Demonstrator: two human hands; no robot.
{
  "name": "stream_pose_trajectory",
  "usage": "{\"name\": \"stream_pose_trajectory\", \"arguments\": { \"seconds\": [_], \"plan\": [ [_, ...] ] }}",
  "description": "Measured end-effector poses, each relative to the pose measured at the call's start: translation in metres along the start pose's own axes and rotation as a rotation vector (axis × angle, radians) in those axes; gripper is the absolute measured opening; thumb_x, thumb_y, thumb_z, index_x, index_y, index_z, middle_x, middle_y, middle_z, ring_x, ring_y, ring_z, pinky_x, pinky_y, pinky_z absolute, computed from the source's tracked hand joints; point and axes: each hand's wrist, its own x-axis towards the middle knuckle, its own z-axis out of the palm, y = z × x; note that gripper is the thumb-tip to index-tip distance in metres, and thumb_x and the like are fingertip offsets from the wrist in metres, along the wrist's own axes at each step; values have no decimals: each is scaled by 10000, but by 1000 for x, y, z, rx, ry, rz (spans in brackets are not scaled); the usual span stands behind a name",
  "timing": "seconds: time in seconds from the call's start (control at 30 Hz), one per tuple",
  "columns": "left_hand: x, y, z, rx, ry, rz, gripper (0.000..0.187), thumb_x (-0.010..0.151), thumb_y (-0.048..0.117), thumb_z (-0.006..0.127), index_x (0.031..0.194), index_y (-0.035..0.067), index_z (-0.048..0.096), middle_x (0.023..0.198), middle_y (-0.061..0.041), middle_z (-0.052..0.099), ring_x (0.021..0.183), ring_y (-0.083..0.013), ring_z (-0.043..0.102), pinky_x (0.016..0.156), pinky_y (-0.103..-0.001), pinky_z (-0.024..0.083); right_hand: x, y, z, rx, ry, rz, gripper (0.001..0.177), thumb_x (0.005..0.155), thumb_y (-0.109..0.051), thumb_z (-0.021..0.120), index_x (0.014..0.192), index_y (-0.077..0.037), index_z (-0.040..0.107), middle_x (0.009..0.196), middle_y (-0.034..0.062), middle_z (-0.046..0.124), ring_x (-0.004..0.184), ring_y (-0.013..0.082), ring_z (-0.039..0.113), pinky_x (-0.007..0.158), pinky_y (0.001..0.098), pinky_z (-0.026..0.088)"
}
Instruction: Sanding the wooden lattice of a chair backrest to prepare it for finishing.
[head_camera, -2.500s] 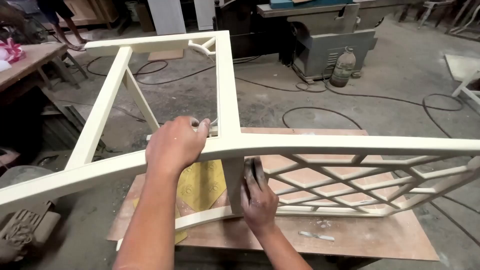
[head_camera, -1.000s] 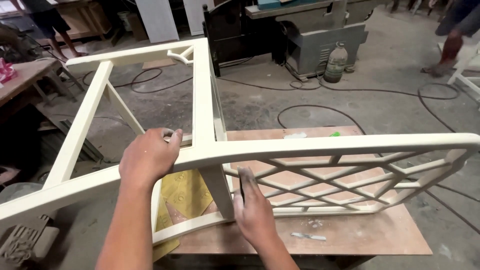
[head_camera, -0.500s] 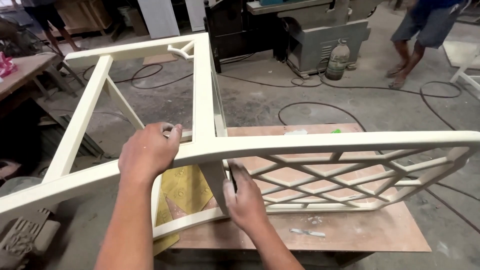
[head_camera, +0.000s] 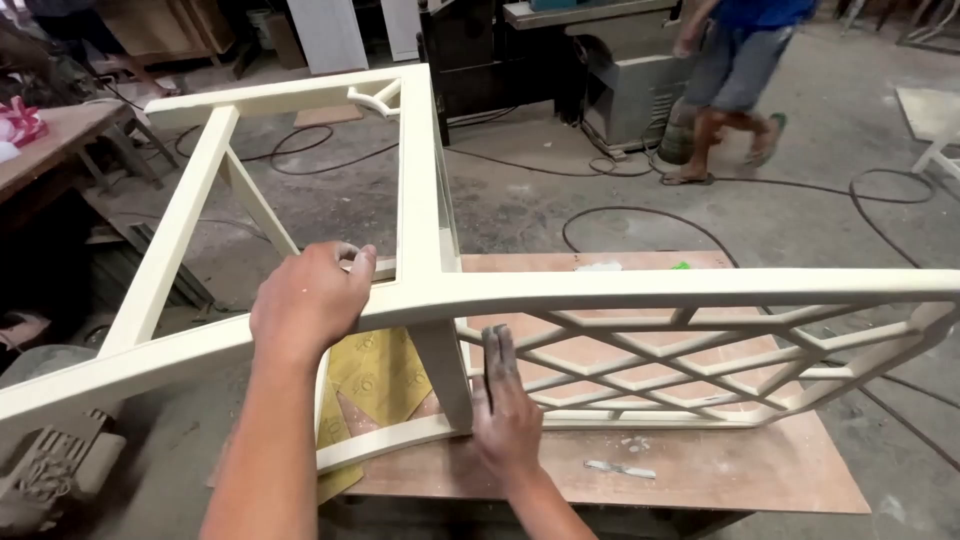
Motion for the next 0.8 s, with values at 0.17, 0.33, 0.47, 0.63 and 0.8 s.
{"name": "stream_pose_trajectory", "arguments": {
  "seconds": [0.17,0.33,0.47,0.63,0.8],
  "plan": [
    [-1,-1,-1,-3,-5,8,500,1004,507,367,1284,266,703,1117,-157,740,1086,-431,655,858,-558,521,12,-6,5,-34,-77,-47,659,1058,-180,493,1628,-290,182,1704,-9,295,561,135,630,369,243,366],
    [0,-3,-2,-13,-9,-13,467,1008,519,382,1188,261,727,1127,-155,731,1104,-441,640,884,-551,503,24,-28,-35,57,-170,152,649,1009,-184,470,1604,-328,256,1681,-20,363,463,164,587,389,281,397],
    [-1,-3,-2,-18,-9,11,464,1010,510,388,1188,239,720,1117,-160,731,1082,-436,648,858,-549,512,54,-44,-35,228,-330,262,525,974,-224,451,1479,-87,492,1514,107,537,1367,303,515,1081,461,420],
    [0,-3,-2,-24,-10,16,469,1019,497,382,1152,206,725,1077,-151,743,1048,-429,660,833,-548,515,53,-34,-60,131,-422,341,539,991,-252,450,1527,-193,441,1600,21,468,1439,251,475,1075,454,451],
    [-5,-2,-4,-12,-30,4,472,1028,494,369,1167,208,717,1064,-141,742,1036,-419,659,827,-541,518,63,-45,-63,249,-428,320,559,984,-242,436,1501,-30,438,1567,170,471,1460,333,423,1196,441,320]
  ]
}}
